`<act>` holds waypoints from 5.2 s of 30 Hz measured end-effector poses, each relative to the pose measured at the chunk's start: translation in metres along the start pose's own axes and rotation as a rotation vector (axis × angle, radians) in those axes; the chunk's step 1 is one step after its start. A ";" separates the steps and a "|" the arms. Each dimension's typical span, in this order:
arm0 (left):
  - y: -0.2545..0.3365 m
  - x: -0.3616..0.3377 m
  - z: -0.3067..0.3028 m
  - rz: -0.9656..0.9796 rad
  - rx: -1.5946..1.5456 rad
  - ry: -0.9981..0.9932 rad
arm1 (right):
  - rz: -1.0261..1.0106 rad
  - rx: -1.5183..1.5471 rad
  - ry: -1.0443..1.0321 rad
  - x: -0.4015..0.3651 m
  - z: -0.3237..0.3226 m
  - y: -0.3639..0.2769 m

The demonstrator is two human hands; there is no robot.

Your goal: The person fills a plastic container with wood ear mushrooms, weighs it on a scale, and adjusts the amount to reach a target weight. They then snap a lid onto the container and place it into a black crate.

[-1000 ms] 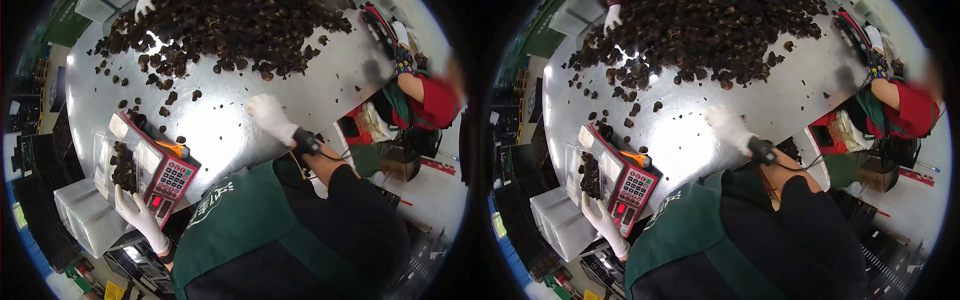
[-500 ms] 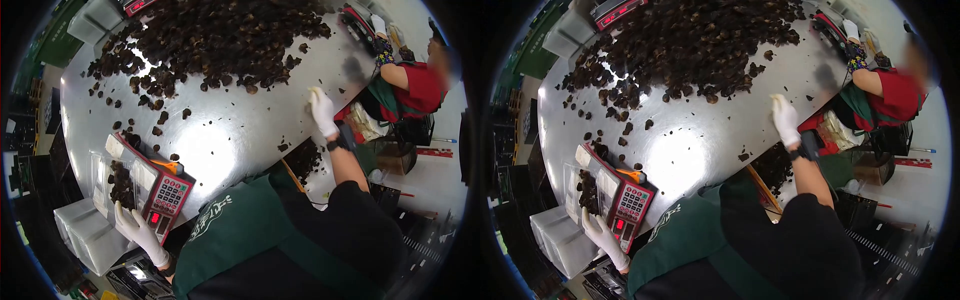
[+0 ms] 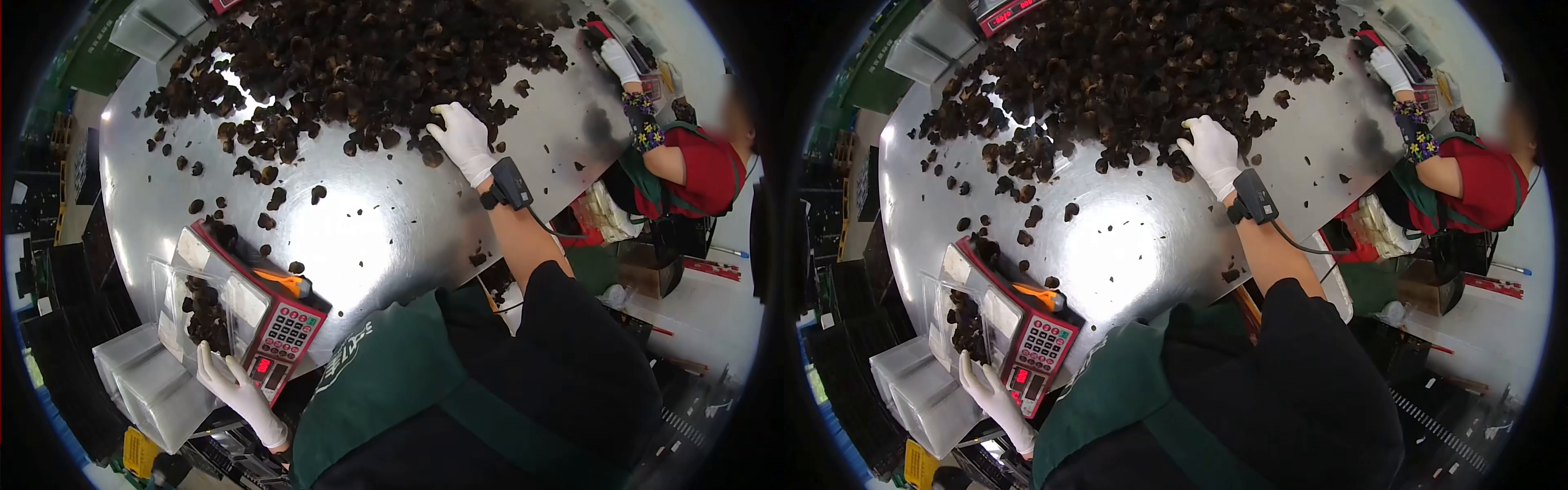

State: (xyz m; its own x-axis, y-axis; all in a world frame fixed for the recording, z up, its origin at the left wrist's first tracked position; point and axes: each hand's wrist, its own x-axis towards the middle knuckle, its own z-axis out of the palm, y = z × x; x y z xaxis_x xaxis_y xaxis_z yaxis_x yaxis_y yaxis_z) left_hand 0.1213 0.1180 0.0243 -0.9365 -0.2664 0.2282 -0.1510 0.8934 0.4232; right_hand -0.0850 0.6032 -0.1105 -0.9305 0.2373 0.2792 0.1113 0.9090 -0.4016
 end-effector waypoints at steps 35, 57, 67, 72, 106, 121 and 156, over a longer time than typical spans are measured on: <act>-0.010 0.003 0.003 -0.039 -0.014 -0.076 | -0.202 0.105 -0.016 -0.014 -0.022 -0.024; 0.008 0.004 -0.001 0.001 0.049 -0.012 | 0.372 1.740 -0.818 0.021 -0.029 -0.128; -0.005 0.019 -0.011 -0.073 -0.121 0.272 | -0.402 1.314 -1.229 -0.009 -0.043 -0.367; -0.015 0.024 -0.010 -0.128 -0.248 0.257 | -1.422 0.812 -0.830 -0.058 0.023 -0.424; 0.061 0.047 -0.005 -0.265 -0.822 -0.208 | -0.323 1.304 -1.152 -0.075 -0.079 -0.276; 0.011 0.055 -0.010 0.079 -0.100 -0.013 | -0.024 0.126 -0.924 -0.101 -0.165 0.072; -0.004 0.040 0.017 -0.017 -0.077 0.200 | -0.398 0.189 -0.308 0.026 -0.004 -0.093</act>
State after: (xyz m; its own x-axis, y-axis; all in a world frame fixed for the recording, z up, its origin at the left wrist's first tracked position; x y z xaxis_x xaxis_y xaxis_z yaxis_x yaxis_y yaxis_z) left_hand 0.0789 0.1098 0.0174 -0.8513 -0.3543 0.3869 -0.1344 0.8601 0.4921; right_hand -0.1185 0.5260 -0.0623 -0.9503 -0.2509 0.1846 -0.3097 0.8240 -0.4745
